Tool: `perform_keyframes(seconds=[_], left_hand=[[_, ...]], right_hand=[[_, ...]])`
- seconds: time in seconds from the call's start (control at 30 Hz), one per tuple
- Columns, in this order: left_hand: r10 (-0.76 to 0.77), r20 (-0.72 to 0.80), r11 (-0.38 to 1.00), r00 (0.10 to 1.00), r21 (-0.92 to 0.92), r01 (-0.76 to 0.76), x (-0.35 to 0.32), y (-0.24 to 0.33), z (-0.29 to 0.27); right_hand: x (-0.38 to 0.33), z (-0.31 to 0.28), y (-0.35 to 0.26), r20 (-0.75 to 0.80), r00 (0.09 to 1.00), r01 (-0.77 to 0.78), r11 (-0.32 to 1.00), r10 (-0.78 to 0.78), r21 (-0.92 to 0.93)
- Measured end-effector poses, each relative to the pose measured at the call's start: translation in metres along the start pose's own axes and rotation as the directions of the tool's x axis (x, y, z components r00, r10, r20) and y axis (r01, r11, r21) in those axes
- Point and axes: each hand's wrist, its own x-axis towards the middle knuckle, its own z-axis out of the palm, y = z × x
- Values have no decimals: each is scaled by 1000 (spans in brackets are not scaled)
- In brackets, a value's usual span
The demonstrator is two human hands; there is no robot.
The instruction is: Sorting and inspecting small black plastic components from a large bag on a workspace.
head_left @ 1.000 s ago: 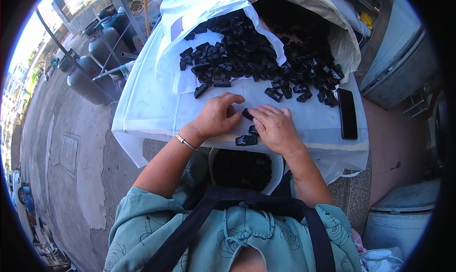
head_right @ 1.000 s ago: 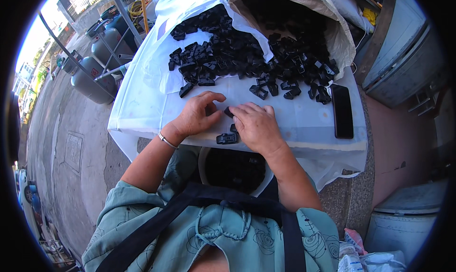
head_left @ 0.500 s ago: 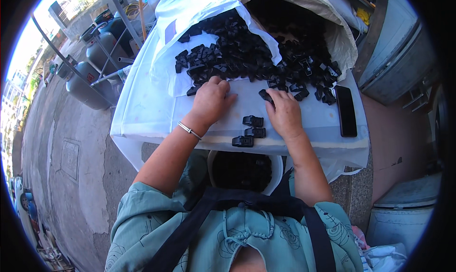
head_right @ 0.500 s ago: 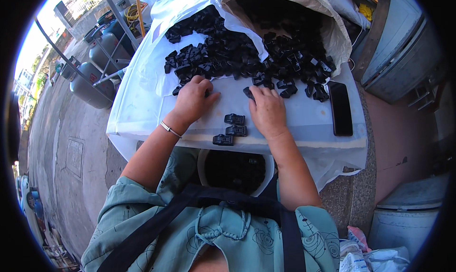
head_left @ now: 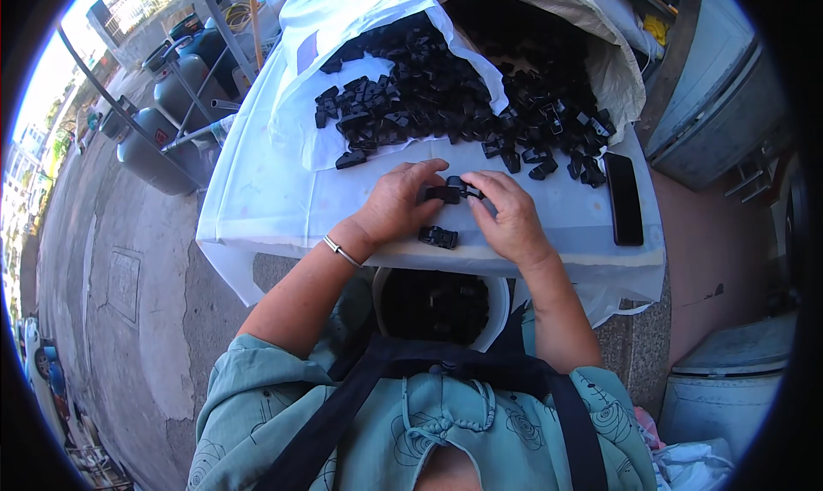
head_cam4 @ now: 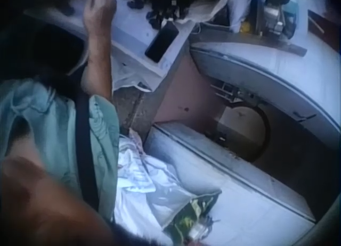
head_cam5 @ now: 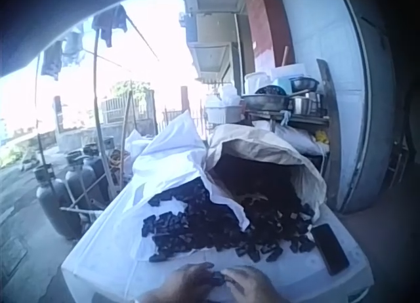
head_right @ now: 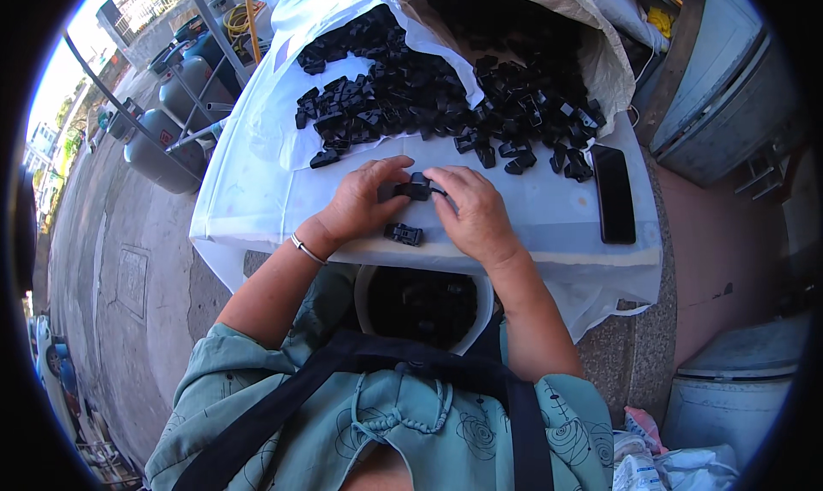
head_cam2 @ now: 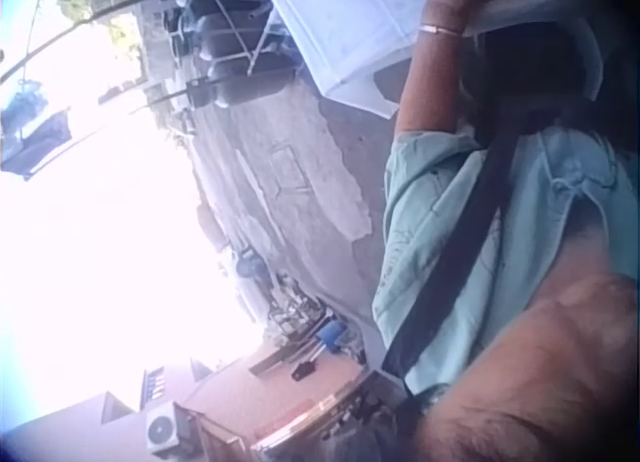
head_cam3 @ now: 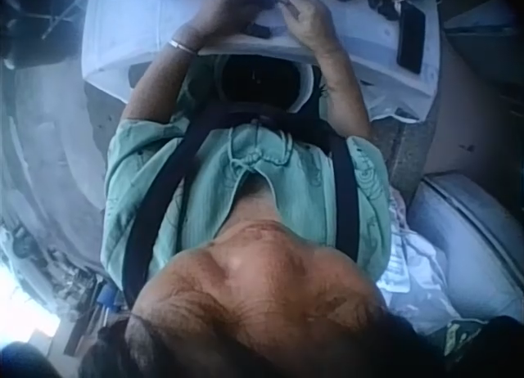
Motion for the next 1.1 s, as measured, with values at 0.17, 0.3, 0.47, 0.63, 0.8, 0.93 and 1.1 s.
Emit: perform_keyframes(seconds=[0.17, 0.3, 0.47, 0.63, 0.8, 0.93, 1.1], left_hand=[[-100, 36, 987, 994, -127, 104, 0, -4, 4], [-103, 64, 990, 993, -87, 108, 2, -1, 2], [56, 53, 998, 997, -7, -56, -2, 5, -14], [-183, -388, 811, 903, 459, 362, -13, -21, -54], [-429, -202, 854, 880, 225, 468, -9, -35, -52], [-392, -142, 909, 909, 89, 407, -1, -13, -28], [-61, -78, 995, 995, 70, 66, 3, -11, 0]], right_hand=[[4, 14, -2, 81, 990, 119, 991, -113, -66], [5, 13, -6, 117, 987, 127, 975, -107, -181], [-9, 16, -9, 168, 981, 151, 926, -98, -347], [-7, 0, -7, 233, 972, 12, 992, 17, -122], [9, -10, 30, -155, 964, -261, 891, 217, -372], [7, -4, 21, -52, 993, -118, 811, 108, -573], [2, -11, 2, 168, 961, -142, 910, 221, -389]])
